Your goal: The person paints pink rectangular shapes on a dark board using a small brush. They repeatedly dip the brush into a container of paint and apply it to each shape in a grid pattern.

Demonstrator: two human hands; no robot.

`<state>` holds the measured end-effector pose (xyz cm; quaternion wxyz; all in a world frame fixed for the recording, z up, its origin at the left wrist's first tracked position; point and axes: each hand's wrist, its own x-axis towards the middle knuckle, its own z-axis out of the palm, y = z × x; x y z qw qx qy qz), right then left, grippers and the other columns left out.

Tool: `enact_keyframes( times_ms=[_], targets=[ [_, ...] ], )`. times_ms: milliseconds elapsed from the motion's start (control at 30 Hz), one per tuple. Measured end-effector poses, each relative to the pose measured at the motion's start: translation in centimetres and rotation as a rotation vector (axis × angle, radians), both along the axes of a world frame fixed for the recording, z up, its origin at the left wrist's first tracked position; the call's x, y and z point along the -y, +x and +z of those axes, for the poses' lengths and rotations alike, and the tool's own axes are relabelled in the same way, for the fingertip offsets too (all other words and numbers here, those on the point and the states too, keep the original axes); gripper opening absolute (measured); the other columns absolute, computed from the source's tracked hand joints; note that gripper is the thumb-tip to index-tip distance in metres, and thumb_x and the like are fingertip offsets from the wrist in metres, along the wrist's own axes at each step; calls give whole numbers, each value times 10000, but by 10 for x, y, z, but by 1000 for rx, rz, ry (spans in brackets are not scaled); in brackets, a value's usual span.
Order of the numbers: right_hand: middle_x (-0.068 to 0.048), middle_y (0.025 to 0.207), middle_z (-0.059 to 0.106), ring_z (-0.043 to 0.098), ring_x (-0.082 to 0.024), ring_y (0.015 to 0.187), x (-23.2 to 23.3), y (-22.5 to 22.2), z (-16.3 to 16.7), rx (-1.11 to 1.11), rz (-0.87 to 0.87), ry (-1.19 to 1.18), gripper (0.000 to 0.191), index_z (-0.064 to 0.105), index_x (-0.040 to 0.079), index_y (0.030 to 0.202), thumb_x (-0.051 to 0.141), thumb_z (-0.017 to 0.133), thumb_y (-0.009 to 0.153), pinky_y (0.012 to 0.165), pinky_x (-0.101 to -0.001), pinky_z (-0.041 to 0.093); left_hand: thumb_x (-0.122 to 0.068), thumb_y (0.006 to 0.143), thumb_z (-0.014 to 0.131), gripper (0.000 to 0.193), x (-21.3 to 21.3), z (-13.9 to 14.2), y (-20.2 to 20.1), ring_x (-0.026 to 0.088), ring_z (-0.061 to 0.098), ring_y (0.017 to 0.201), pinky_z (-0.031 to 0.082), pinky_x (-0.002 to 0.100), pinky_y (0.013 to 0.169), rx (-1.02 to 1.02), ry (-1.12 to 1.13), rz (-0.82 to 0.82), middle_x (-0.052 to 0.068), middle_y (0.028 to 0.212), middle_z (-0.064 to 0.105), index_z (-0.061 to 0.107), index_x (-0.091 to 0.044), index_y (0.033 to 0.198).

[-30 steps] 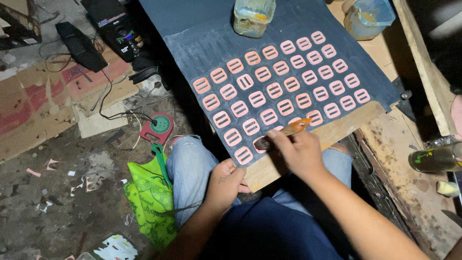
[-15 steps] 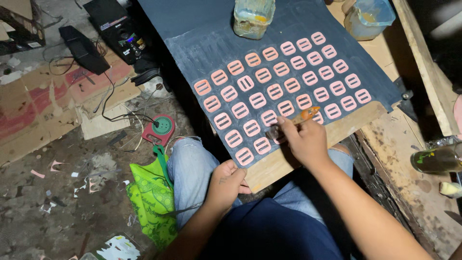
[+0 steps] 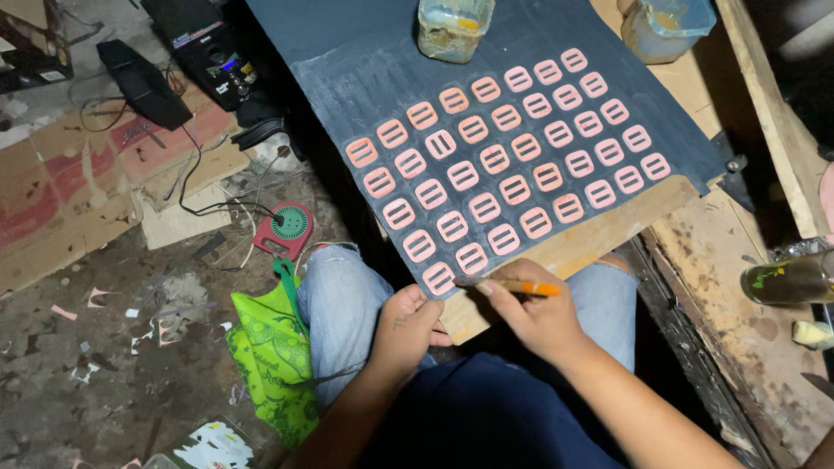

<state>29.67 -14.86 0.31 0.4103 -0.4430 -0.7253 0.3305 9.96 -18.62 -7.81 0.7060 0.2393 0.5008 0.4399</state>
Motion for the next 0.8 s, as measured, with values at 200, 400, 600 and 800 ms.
enact_keyframes(
  times_ms=[200, 400, 600, 800],
  targets=[
    [-81, 763, 667, 650, -191, 639, -3, 12, 10, 243, -169, 172, 121, 710, 34, 872, 132, 779, 889, 590, -304, 487, -113, 940, 552, 217, 0, -1, 1, 131, 667, 687, 569, 279, 594, -2, 10, 4, 105, 921, 744, 675, 11, 1069],
    [-64, 859, 777, 741, -165, 741, -17, -3, 9, 110, -50, -23, 157, 754, 27, 959, 176, 716, 927, 680, -271, 557, -113, 926, 544, 234, 0, 2, 0, 117, 656, 695, 560, 258, 600, 7, 14, 1, 84, 911, 727, 651, -21, 1113],
    [-82, 835, 778, 755, -175, 750, -47, -12, 11, 162, -184, 1, 206, 752, 35, 938, 226, 687, 981, 678, -297, 558, -95, 919, 552, 216, 0, 2, -1, 115, 644, 705, 602, 287, 633, 9, -18, 3, 79, 891, 693, 646, 15, 1080],
    [-109, 762, 746, 738, -260, 685, -53, -17, 11, 268, -136, -18, 252, 720, 30, 920, 280, 712, 943, 625, -356, 547, -95, 922, 549, 216, -1, 6, -2, 123, 649, 715, 605, 293, 648, -14, -27, -10, 93, 891, 691, 641, 27, 1074]
  ],
)
